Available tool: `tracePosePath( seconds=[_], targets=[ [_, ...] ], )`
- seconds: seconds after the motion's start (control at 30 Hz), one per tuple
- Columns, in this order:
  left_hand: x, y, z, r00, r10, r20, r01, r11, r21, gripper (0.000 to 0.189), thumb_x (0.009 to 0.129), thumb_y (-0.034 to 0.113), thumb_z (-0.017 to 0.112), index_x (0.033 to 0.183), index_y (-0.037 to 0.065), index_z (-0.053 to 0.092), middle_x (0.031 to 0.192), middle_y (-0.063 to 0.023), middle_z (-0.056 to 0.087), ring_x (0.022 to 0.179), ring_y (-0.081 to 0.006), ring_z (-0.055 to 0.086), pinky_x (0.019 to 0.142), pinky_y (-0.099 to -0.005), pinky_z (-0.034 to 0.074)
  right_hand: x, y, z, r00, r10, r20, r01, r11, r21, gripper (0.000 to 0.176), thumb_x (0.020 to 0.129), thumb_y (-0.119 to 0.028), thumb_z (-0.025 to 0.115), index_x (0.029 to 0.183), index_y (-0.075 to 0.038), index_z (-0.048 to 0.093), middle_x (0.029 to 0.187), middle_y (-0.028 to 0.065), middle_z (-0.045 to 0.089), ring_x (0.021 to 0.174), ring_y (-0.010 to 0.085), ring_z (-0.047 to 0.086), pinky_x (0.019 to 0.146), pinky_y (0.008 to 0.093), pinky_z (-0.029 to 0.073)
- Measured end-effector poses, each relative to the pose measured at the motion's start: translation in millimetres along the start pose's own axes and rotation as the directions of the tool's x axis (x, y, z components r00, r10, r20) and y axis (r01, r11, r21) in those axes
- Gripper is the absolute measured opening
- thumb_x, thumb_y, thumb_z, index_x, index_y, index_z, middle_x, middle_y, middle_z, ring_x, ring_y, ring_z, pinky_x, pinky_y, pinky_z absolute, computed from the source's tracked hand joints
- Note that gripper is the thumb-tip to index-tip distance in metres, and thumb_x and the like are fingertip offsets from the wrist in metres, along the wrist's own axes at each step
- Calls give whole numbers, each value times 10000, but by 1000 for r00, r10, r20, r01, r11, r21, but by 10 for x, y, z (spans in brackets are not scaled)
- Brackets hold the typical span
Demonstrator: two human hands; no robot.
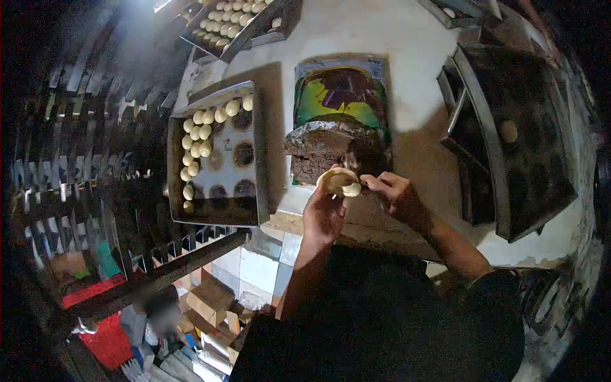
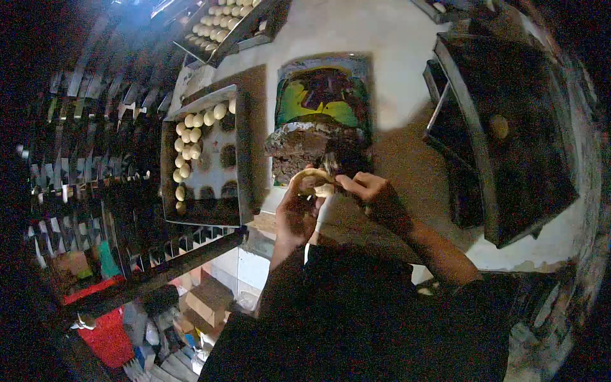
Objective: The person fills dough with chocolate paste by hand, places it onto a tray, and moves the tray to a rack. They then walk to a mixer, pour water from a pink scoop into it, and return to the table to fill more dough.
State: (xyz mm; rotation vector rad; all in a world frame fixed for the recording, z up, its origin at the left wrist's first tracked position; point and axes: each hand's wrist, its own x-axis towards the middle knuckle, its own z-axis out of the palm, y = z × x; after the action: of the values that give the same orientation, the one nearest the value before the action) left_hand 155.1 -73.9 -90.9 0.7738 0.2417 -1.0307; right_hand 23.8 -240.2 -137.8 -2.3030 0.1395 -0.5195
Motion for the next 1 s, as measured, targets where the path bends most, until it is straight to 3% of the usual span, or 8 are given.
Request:
tracePosePath(
  seconds=[0.3,0.47,0.57,0.6,0.73,0.8,0.9,1.0],
  targets=[
    [-387,179,-158,962,272,24,-269,958,-97,363,987,262,503,1240,3,540,1237,-137,585,1186,-262,540,1059,-390,417,-189,-48,-118,999,-3,-39,-21,790,-613,242,837,-120,624,1050,-30,696,1030,177,611,926,311,602,752,387,533],
    [-878,122,-61,884,434,176,-465,856,227,583,961,265,562,1435,17,331,1363,-139,480,1274,-275,461,1088,-403,346,331,-1237,173,991,134,-20,-122,950,288,346,817,-309,731,943,12,702,1085,176,595,942,278,618,805,379,502],
    [-1219,43,-219,400,724,561,-653,-204,729,687,960,157,510,1490,-38,119,1490,-205,288,1348,-321,352,1095,-410,295,441,-2099,264,975,-142,-169,151,988,44,391,797,-269,740,1009,40,630,1059,170,585,848,309,636,751,362,524],
    [-1376,74,-268,346,744,571,-573,-314,757,688,958,125,482,1494,-50,88,1508,-221,244,1349,-310,348,1090,-401,305,412,-2270,356,976,-132,-173,141,989,41,347,809,-226,717,1008,42,621,1061,173,583,860,319,630,755,359,526],
    [-2184,282,-490,513,805,299,-825,365,432,724,971,156,489,1511,-23,41,1462,-201,316,1282,-254,413,1045,-364,347,218,-2884,499,889,-365,-276,376,926,-14,230,824,-80,667,1015,41,626,1043,142,601,876,311,628,730,378,534],
    [-2516,361,-778,518,788,334,-855,472,215,654,929,301,604,1422,-35,337,1368,-177,399,1164,-228,478,977,-355,400,45,-3128,497,884,-432,-178,454,884,110,261,755,-85,756,979,16,669,997,118,627,870,264,640,702,345,535],
    [-2875,325,-1041,409,833,372,-908,329,261,486,869,388,676,1134,-14,611,1312,-195,465,1115,-267,530,945,-405,429,-164,-3432,496,938,-341,-68,346,894,284,361,706,-150,836,1009,-15,692,900,91,657,785,186,658,670,287,528],
    [-3066,194,-1234,222,856,467,-902,-2,432,280,881,276,657,966,14,607,1267,-261,539,1058,-351,586,902,-436,463,-461,-3527,638,944,73,320,-286,662,693,373,758,-173,815,1042,21,670,863,82,662,698,105,633,614,239,518]
  ],
)
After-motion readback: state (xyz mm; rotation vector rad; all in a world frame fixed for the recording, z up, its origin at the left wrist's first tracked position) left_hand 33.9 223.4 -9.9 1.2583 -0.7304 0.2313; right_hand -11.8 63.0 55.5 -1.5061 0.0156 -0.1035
